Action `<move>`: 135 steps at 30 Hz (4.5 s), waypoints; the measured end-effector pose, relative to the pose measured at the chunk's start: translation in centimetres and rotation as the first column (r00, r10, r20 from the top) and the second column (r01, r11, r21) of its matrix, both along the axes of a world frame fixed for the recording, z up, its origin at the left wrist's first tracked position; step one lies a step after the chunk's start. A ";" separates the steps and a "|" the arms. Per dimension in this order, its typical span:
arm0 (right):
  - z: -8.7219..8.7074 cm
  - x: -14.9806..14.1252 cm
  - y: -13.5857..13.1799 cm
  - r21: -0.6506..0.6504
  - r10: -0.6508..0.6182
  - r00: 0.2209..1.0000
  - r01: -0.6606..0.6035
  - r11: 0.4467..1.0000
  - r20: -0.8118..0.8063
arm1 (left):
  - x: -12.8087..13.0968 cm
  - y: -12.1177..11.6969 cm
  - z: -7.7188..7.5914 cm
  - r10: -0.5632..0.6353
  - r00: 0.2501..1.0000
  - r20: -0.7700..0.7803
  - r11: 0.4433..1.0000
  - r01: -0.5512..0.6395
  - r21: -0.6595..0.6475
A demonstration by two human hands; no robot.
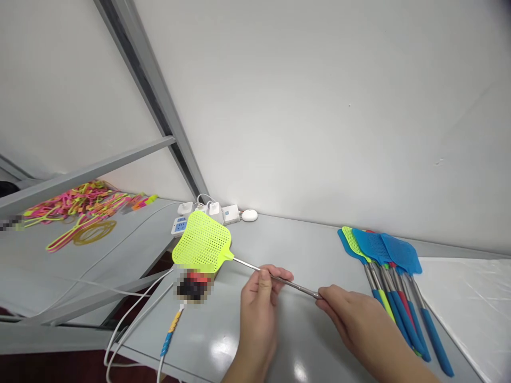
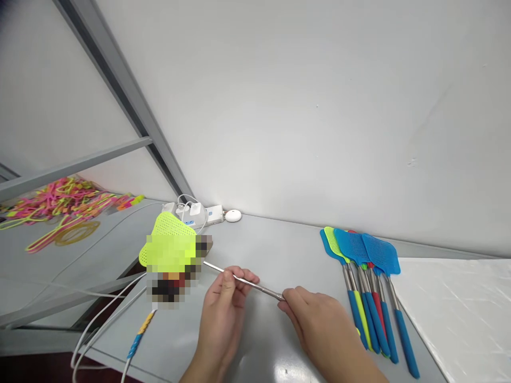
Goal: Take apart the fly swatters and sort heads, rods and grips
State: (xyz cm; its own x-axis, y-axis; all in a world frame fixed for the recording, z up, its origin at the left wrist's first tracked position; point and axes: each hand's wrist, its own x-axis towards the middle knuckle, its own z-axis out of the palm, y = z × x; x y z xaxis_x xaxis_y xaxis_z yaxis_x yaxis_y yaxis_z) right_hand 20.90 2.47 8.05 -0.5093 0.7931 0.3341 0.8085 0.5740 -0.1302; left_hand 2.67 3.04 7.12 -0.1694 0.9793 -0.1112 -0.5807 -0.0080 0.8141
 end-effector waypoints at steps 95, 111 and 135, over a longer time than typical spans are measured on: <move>-1.2 2.5 -0.7 -0.096 -0.263 0.961 0.255 0.962 -0.088 | 4.3 4.2 5.3 0.150 0.969 0.197 0.972 -0.182 0.152; 5.0 0.7 0.2 -0.739 -0.359 0.747 -0.252 0.625 -0.559 | 7.0 4.0 3.1 -0.131 0.982 0.138 0.991 0.134 -0.008; -5.2 12.3 0.5 -0.268 -0.915 0.403 0.884 0.382 0.028 | 13.0 6.5 -4.0 -0.350 0.298 -0.888 0.680 0.733 -0.022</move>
